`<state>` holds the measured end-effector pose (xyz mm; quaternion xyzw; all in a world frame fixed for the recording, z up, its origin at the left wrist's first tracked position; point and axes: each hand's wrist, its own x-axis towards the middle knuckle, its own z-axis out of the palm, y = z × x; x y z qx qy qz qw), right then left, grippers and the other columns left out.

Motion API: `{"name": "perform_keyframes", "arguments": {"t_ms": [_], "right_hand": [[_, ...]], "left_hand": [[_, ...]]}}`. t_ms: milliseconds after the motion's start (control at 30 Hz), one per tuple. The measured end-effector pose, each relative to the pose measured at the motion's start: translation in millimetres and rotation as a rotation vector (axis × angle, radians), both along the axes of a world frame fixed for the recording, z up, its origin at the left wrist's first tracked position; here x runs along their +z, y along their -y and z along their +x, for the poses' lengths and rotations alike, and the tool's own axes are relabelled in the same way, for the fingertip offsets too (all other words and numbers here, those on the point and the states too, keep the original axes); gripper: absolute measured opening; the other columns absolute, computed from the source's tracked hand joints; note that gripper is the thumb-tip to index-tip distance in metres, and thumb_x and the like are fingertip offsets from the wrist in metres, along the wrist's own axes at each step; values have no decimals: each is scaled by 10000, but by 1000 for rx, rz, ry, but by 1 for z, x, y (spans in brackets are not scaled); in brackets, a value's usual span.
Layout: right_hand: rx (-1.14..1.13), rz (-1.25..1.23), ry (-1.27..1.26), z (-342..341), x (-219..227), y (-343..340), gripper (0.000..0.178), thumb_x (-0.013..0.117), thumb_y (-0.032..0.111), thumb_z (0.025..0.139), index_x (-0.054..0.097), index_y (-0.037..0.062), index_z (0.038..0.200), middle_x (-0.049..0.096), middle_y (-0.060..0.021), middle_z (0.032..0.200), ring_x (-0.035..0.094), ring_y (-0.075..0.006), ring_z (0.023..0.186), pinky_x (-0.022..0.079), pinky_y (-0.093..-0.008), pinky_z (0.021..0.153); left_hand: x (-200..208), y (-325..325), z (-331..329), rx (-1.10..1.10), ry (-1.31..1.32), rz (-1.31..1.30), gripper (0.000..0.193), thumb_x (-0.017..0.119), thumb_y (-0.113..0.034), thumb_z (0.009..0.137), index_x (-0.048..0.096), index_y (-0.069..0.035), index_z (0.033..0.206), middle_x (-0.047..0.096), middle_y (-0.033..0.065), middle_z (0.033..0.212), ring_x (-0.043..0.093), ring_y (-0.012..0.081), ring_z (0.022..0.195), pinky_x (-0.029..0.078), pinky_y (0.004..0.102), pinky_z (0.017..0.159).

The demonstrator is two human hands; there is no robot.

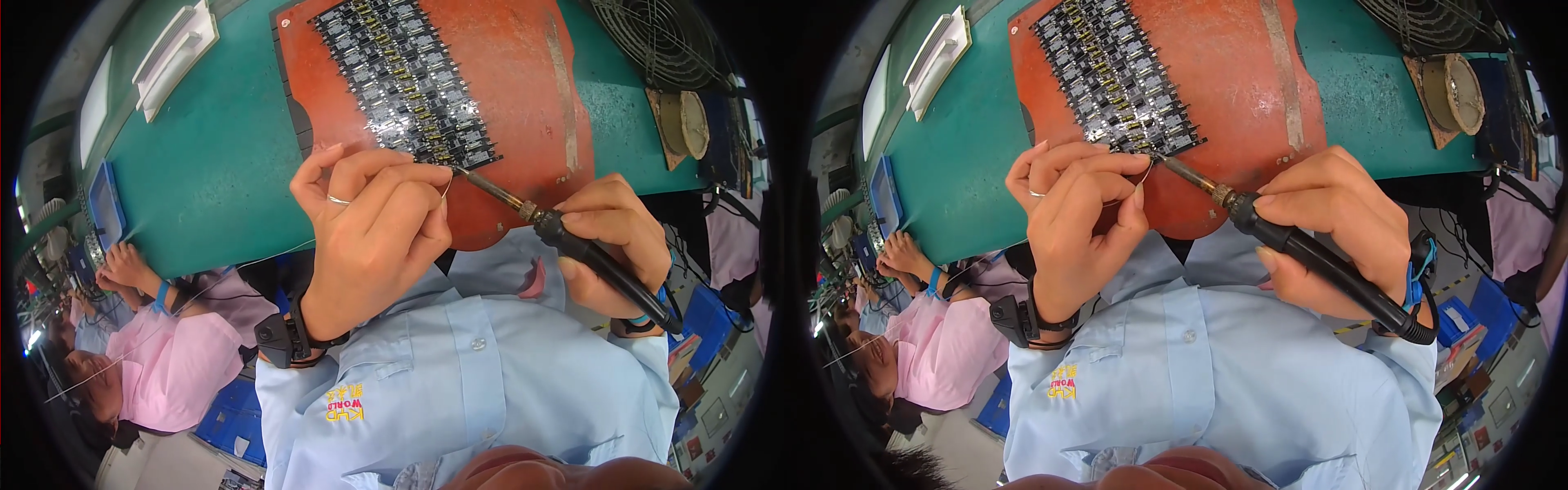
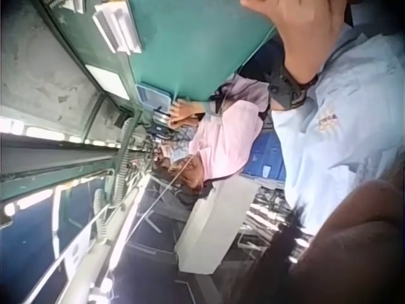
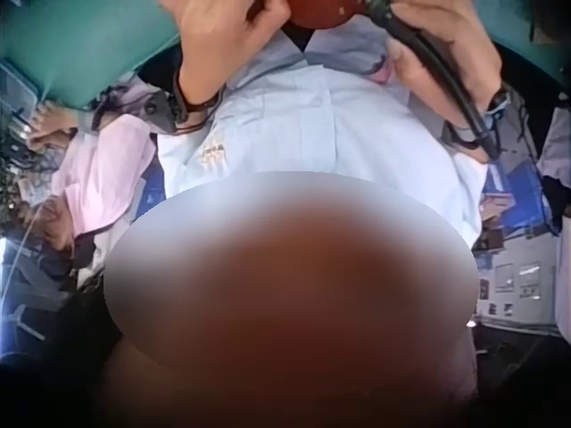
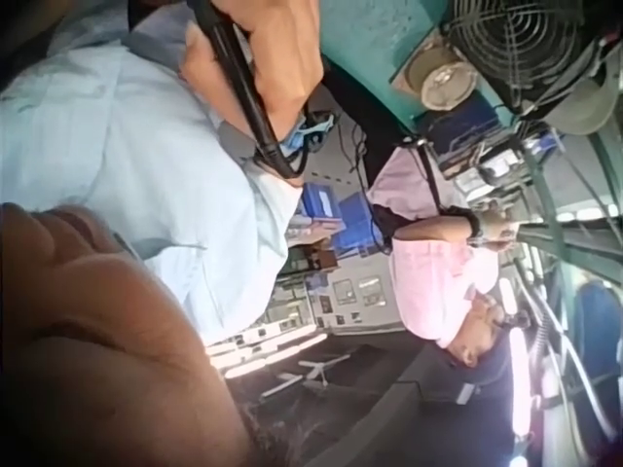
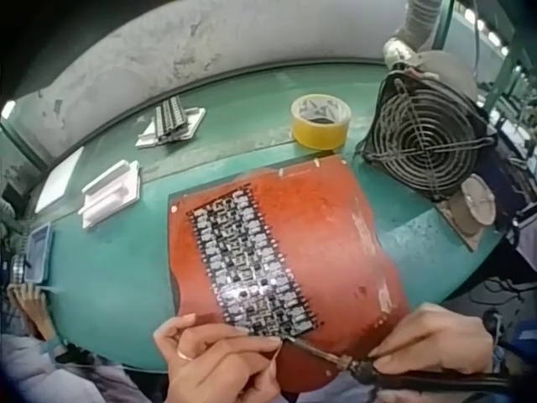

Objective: Soldering components onto a printed circuit board at an industrial workstation.

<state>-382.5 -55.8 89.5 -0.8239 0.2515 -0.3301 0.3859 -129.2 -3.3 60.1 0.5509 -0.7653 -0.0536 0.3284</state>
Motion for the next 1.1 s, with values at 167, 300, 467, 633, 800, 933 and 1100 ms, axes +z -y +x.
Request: {"name": "perform_keyframes", "arguments": {"t_ms": [167, 300, 467, 633, 800, 933, 1100], "right_hand": [[4, -18, 4, -3, -2, 2, 313, 720, 7, 706, 632, -62, 999, 648, -197, 927, 623, -283, 767, 496, -355, 669], [-37, -27, 69, -12, -4, -1, 312, 730, 42, 752, 622, -60, 1026, 647, -188, 925, 622, -268, 768, 488, -348, 665], [-237, -49, 192, -36, -18, -7, 310, 725, 92, 822, 608, -55, 1069, 640, -158, 934, 615, -232, 781, 487, -334, 694], [-960, -70, 289, -76, -19, -33, 309, 681, 166, 896, 590, -30, 1116, 638, -131, 1002, 606, -175, 904, 480, -294, 794], [-1151, -140, 216, -99, -48, -16, 287, 667, 129, 918, 603, -21, 1155, 643, -106, 1041, 612, -152, 952, 482, -279, 858], [-1236, -291, -64, -94, -51, -20, 296, 648, 132, 941, 624, -14, 1198, 643, -119, 1111, 613, -181, 994, 473, -289, 892], [-994, -265, -88, -118, -51, -42, 322, 534, 65, 996, 532, -91, 1277, 575, -183, 1294, 594, -229, 1114, 485, -315, 960]], "left_hand": [[0, 0, -2, 3, -2, 10, 163, 719, -60, 705, 577, -123, 756, 706, -61, 941, 615, 167, 923, 305, 453, 1007], [1, 0, -2, -4, -13, 15, 161, 720, -56, 705, 583, -118, 761, 706, -57, 946, 620, 175, 922, 303, 456, 1011], [8, -1, -3, 2, -23, 80, 159, 724, -49, 707, 588, -105, 766, 708, -38, 941, 624, 193, 919, 302, 456, 1014], [17, 2, -4, -39, -8, 60, 147, 723, -41, 720, 601, -93, 781, 706, -15, 924, 626, 205, 916, 302, 446, 1018], [13, 3, 0, -50, 44, 39, 135, 715, -30, 732, 621, -86, 811, 702, -7, 912, 630, 213, 913, 300, 445, 1021], [18, -7, 3, -5, 72, 48, 107, 714, -61, 753, 660, -123, 821, 700, -6, 925, 630, 208, 928, 331, 472, 1013], [4, -6, 1, -110, 67, -103, 113, 686, -161, 765, 628, -110, 848, 636, 13, 882, 607, 189, 932, 344, 503, 997]]}}
